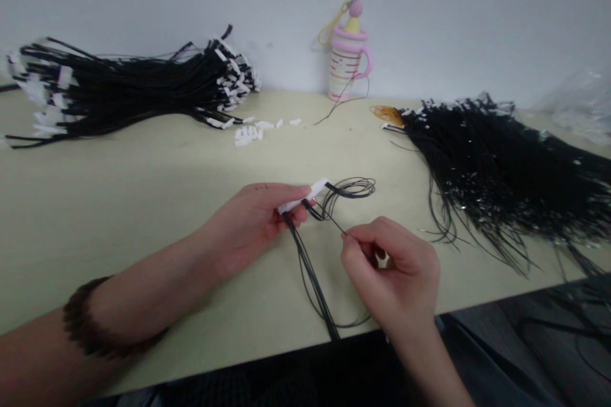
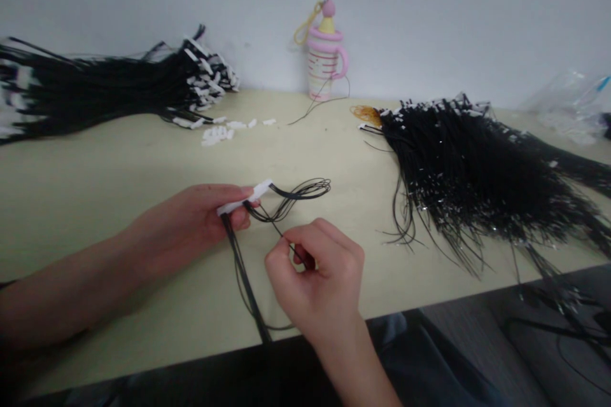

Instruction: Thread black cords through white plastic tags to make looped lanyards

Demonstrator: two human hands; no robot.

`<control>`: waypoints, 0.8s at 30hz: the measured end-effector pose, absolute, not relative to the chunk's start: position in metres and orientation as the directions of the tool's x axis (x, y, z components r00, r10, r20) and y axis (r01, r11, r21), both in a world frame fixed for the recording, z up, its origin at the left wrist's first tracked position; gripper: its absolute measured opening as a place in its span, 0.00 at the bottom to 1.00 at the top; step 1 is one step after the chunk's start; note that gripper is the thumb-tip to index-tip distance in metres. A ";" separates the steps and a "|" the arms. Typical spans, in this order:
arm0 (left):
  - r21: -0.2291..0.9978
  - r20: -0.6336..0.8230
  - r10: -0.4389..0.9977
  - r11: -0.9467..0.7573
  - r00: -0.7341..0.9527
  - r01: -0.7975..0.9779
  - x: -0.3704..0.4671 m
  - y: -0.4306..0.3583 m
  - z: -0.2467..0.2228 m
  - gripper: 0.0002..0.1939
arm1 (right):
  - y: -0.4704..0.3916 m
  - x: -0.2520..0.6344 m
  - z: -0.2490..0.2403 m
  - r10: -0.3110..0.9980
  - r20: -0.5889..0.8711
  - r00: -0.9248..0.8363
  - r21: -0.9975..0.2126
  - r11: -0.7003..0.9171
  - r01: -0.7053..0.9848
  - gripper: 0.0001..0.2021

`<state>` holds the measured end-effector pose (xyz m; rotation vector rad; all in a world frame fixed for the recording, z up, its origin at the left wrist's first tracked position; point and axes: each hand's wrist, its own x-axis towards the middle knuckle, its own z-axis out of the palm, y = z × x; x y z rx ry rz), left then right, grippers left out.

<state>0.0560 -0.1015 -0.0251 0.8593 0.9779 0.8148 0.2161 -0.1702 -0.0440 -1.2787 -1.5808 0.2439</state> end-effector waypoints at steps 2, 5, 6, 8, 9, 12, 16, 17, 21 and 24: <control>0.889 -0.351 0.877 0.422 0.327 -0.177 0.056 -0.101 -0.025 0.08 | -0.170 0.217 -0.044 0.804 0.581 0.123 -0.692 0.408 0.596 0.08; 0.894 -0.350 0.878 0.417 0.327 -0.164 0.055 -0.101 -0.025 0.08 | -0.170 0.217 -0.044 0.802 0.585 0.121 -0.690 0.413 0.594 0.08; 0.896 -0.347 0.879 0.414 0.328 -0.161 0.055 -0.101 -0.025 0.08 | -0.170 0.217 -0.044 0.802 0.586 0.116 -0.689 0.418 0.592 0.08; 0.904 -0.339 0.882 0.402 0.327 -0.147 0.055 -0.101 -0.025 0.08 | -0.170 0.217 -0.043 0.798 0.593 0.109 -0.683 0.427 0.592 0.08; 0.910 -0.333 0.885 0.392 0.324 -0.137 0.056 -0.101 -0.026 0.08 | -0.170 0.217 -0.043 0.796 0.596 0.106 -0.680 0.430 0.594 0.08; 0.938 -0.292 0.905 0.335 0.310 -0.092 0.058 -0.104 -0.027 0.11 | -0.169 0.216 -0.042 0.799 0.596 0.079 -0.666 0.437 0.605 0.08; 0.989 -0.147 0.941 0.134 0.305 0.063 0.060 -0.113 -0.027 0.16 | -0.168 0.213 -0.044 0.817 0.577 -0.017 -0.643 0.467 0.607 0.07; 0.990 -0.127 0.942 0.099 0.310 0.102 0.060 -0.115 -0.027 0.17 | -0.168 0.213 -0.044 0.817 0.575 -0.033 -0.639 0.474 0.606 0.07; 0.987 -0.104 0.935 0.055 0.340 0.151 0.061 -0.118 -0.025 0.16 | -0.169 0.212 -0.047 0.819 0.573 -0.039 -0.646 0.480 0.594 0.08; 0.985 -0.108 0.931 0.052 0.350 0.164 0.061 -0.117 -0.025 0.16 | -0.169 0.211 -0.048 0.825 0.564 -0.042 -0.658 0.479 0.581 0.07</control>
